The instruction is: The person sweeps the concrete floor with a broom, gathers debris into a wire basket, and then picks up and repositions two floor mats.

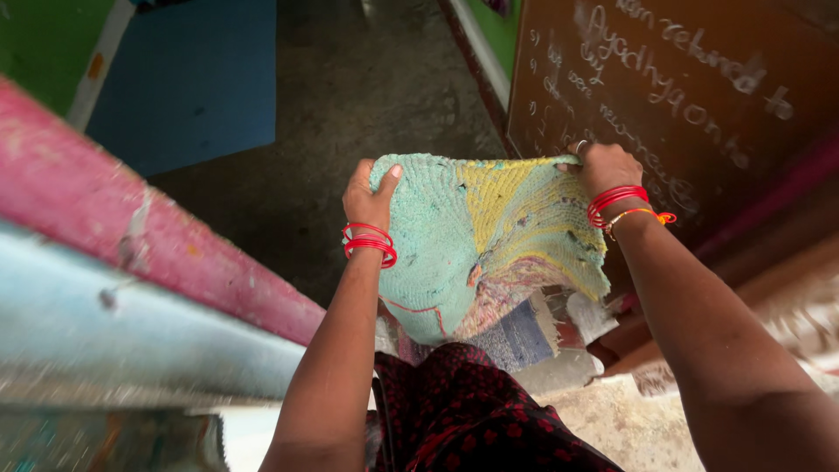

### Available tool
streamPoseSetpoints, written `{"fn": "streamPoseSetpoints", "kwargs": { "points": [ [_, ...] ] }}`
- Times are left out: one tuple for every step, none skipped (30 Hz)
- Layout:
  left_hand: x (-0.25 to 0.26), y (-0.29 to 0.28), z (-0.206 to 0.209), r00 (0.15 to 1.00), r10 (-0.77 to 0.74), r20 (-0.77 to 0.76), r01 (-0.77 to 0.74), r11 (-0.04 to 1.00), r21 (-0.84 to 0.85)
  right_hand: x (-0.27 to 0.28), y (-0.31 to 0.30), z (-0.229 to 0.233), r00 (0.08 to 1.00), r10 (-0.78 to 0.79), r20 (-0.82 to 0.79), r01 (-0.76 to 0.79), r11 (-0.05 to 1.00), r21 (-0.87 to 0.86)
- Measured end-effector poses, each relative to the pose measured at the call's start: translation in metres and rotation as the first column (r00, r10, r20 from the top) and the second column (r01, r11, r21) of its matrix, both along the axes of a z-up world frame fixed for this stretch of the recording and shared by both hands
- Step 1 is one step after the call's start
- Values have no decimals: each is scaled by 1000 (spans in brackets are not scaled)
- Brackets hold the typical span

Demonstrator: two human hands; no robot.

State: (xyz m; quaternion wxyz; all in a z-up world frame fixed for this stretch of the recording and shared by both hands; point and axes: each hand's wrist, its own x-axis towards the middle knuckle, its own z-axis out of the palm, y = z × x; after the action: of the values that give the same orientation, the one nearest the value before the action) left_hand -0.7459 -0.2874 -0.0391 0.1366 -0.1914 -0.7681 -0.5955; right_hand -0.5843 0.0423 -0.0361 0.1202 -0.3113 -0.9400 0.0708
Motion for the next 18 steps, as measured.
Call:
{"fn": "streamPoseSetpoints", "kwargs": {
  "points": [
    [-14,6,-8,1000,6,-24,-6,1000,-7,-15,6,-5,999,2,43,1,998,-61],
    [-29,11,-16,999,12,-47,-13,1000,-13,-32,12,-10,996,6,86,5,993,-122],
    [-48,19,-22,999,10,-44,-11,1000,-17,-52,23,-13,992,11,122,11,984,-175],
    [-65,25,-30,999,8,-40,-9,1000,-21,-74,35,-19,997,-2,72,25,948,-318],
    [-82,29,-38,999,9,-36,-10,1000,-28,-95,44,-29,1000,-18,25,27,889,-457],
    [-97,33,-47,1000,17,21,-16,999,-49,-116,55,-41,999,-40,-18,22,810,-586],
    [-113,36,-56,997,28,75,-23,997,-73,-138,65,-55,990,-103,-96,7,714,-700],
    [-128,39,-64,991,40,128,-27,995,-97,-160,74,-71,971,-176,-161,-23,603,-797],
    [-144,39,-70,990,55,126,-42,993,-106,-181,80,-87,942,-259,-213,-67,479,-876],
    [-159,40,-75,990,71,124,-56,992,-115,-199,84,-101,934,-276,-226,-88,435,-896],
    [-178,44,-76,990,84,117,-70,991,-118,-216,88,-109,924,-294,-244,-115,396,-911],
    [-197,46,-74,993,96,73,-85,987,-135,-234,93,-110,914,-312,-261,-142,357,-923],
    [-209,44,-74,993,110,35,-103,982,-157,-249,94,-108,934,-232,-273,-138,471,-872],
    [-221,43,-72,992,124,-2,-122,976,-179,-261,93,-103,950,-150,-274,-141,577,-805],
    [-232,43,-66,990,117,77,-104,982,-156,-269,92,-96,962,-71,-263,-149,672,-725],
    [-241,43,-59,982,107,155,-87,988,-131,-276,89,-88,964,-43,-263,-150,728,-669],
    [-249,44,-50,969,95,230,-74,992,-100,-285,89,-79,965,-11,-263,-155,782,-604],
    [-254,44,-41,967,97,234,-74,992,-105,-294,88,-72,965,20,-260,-161,830,-534]
  ]
}}
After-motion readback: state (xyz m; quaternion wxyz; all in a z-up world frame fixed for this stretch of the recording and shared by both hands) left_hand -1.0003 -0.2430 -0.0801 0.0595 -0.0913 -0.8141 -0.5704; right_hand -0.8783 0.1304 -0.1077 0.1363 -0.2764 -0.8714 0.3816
